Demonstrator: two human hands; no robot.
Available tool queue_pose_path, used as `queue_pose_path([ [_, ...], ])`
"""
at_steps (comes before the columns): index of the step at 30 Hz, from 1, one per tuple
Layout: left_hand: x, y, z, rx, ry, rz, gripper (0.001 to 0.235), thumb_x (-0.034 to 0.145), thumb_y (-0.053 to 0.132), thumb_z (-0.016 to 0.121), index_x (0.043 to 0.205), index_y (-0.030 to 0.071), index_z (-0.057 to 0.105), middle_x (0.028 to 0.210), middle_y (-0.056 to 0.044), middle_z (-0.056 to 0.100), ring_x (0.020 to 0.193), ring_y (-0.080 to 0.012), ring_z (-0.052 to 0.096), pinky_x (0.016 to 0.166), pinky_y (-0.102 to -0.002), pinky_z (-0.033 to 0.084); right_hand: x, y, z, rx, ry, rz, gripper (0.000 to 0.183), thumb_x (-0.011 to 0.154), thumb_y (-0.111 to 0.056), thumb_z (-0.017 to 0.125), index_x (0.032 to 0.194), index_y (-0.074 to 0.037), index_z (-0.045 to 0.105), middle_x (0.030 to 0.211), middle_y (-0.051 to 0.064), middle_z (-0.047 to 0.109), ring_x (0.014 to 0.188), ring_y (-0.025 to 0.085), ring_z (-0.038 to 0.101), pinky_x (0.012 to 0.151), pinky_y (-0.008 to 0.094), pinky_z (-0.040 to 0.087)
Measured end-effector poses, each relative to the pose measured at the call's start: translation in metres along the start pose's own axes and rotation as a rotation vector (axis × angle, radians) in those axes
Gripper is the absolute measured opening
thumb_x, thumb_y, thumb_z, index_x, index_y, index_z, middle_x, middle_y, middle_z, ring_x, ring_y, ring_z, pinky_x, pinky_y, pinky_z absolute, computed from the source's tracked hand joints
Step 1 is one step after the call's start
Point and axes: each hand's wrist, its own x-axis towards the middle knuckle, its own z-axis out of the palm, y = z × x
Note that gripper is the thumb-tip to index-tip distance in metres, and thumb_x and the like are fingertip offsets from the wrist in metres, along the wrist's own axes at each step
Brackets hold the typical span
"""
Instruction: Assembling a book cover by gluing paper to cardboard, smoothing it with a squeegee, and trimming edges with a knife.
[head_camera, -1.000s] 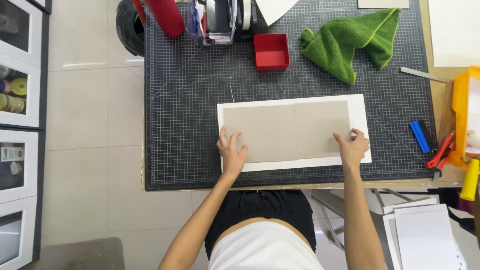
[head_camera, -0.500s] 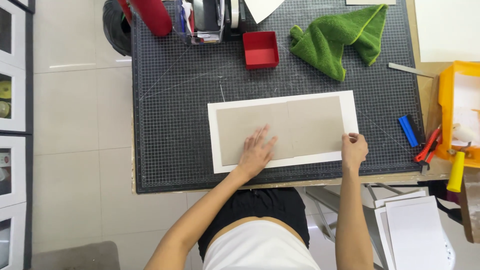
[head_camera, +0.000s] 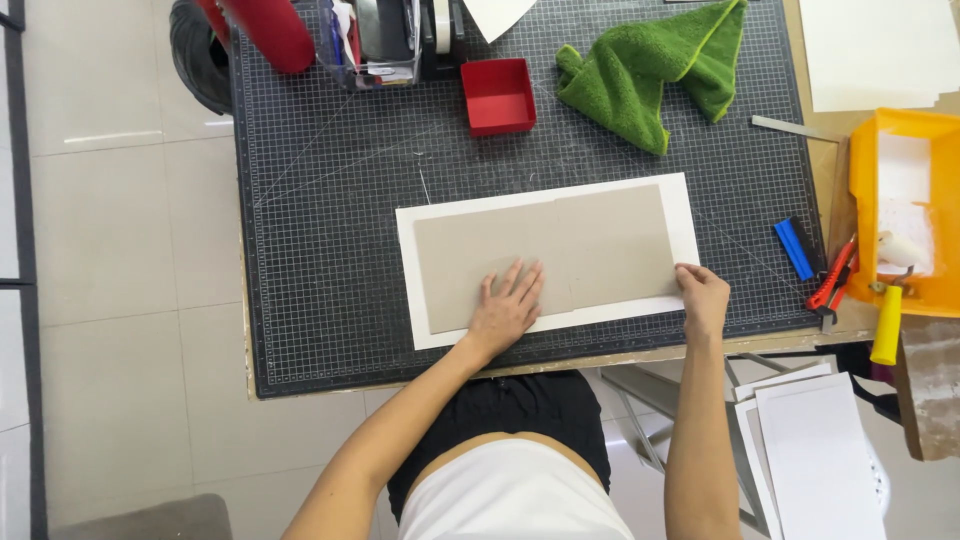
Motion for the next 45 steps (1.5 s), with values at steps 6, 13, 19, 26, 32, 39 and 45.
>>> queue_pose_path([
  [6,-0.001,0.000,0.000,-0.001,0.036,0.034,0.050,0.098,0.036,0.047,0.148,0.030,0.043,0.160,-0.004,0.036,0.148,-0.0342,0.030,0.106,-0.063,0.027,-0.025,-0.041,-0.003,0.033,-0.087,-0.083,0.051,0.083,-0.018,0.086,0.120,0.010,0.065,0.099,0.028,0.067,0.100,0.037,0.064,0.083,0.046,0.051],
  [13,0.002,0.000,0.007,-0.039,0.034,0.005,0.052,0.096,0.055,0.048,0.142,0.031,0.050,0.157,-0.003,0.040,0.147,-0.0332,0.032,0.105,-0.063,0.027,-0.050,-0.076,-0.004,0.143,-0.167,-0.131,0.067,0.084,-0.001,0.080,0.143,0.002,0.048,0.107,0.037,0.062,0.110,0.050,0.061,0.091,0.055,0.050],
  [19,0.002,0.001,0.012,-0.075,0.136,-0.002,0.050,0.098,0.058,0.047,0.137,0.029,0.054,0.151,-0.012,0.044,0.144,-0.0318,0.037,0.107,-0.058,0.026,-0.051,-0.069,-0.002,0.145,-0.168,-0.133,0.065,0.085,-0.003,0.079,0.143,-0.002,0.050,0.108,0.035,0.063,0.111,0.046,0.061,0.093,0.054,0.049],
  [26,0.002,0.001,0.010,-0.098,0.171,0.008,0.050,0.098,0.058,0.047,0.136,0.028,0.057,0.149,-0.016,0.045,0.143,-0.0318,0.040,0.107,-0.056,0.028,-0.048,-0.060,0.001,0.124,-0.162,-0.137,0.065,0.085,-0.006,0.081,0.144,-0.009,0.052,0.107,0.030,0.065,0.109,0.043,0.063,0.091,0.052,0.052],
  [32,0.002,0.002,0.009,-0.094,0.173,0.003,0.049,0.097,0.058,0.048,0.135,0.028,0.057,0.148,-0.017,0.046,0.143,-0.0303,0.041,0.107,-0.056,0.028,-0.040,-0.044,0.005,0.096,-0.156,-0.163,0.065,0.086,-0.006,0.081,0.144,-0.009,0.053,0.108,0.029,0.066,0.110,0.042,0.063,0.092,0.052,0.052],
  [39,0.001,0.000,0.009,-0.122,0.115,-0.009,0.049,0.095,0.056,0.054,0.136,0.030,0.056,0.144,-0.013,0.047,0.141,-0.0285,0.041,0.107,-0.056,0.028,-0.015,0.004,0.026,-0.174,-0.056,-0.222,0.066,0.084,-0.026,0.083,0.144,-0.012,0.058,0.123,0.021,0.041,0.117,0.046,0.044,0.097,0.067,0.039],
  [45,0.010,0.004,-0.003,-0.135,-0.023,-0.037,0.049,0.089,0.055,0.061,0.133,0.034,0.058,0.132,-0.004,0.049,0.131,-0.0235,0.043,0.105,-0.054,0.028,-0.012,0.008,0.024,-0.295,-0.059,-0.110,0.067,0.092,-0.040,0.071,0.152,-0.020,0.047,0.134,0.020,0.035,0.124,0.048,0.036,0.094,0.079,0.032],
])
